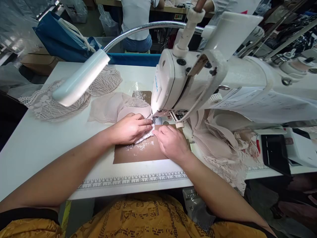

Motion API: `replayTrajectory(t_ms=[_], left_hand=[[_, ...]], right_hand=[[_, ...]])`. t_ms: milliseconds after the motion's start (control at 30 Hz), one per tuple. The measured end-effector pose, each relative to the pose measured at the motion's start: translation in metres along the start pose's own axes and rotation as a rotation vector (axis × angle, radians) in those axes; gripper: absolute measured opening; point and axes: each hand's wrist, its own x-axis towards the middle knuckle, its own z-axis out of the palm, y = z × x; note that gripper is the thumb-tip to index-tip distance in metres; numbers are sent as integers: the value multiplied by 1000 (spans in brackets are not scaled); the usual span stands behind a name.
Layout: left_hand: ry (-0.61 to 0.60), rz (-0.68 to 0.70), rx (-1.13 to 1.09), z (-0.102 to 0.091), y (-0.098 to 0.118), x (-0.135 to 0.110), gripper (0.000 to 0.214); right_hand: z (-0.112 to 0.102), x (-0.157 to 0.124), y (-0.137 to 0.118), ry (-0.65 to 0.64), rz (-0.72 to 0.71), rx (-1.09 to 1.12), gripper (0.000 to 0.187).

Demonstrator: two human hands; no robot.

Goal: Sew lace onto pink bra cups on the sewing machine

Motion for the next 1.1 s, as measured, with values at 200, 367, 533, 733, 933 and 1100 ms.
replayTrajectory(t_ms=[200,367,533,733,933,1100], left_hand=[[-12,-14,62,2,1,-1,37],[-17,-9,67,4,1,-3,37],[-7,-6,74,6,0,-4,36],[6,13,48,8,0,-4,34],[4,-28,52,8,-5,-3,37],[14,-74,62,6,-6,-1,38]], right_hand=[[1,5,1,-28,79,-65,33],[3,5,5,-8,119,-50,39],[2,3,8,2,113,21,38],[-3,5,4,-103,96,3,38],[-3,7,2,-155,140,-13,43],[0,5,5,-124,144,7,43]])
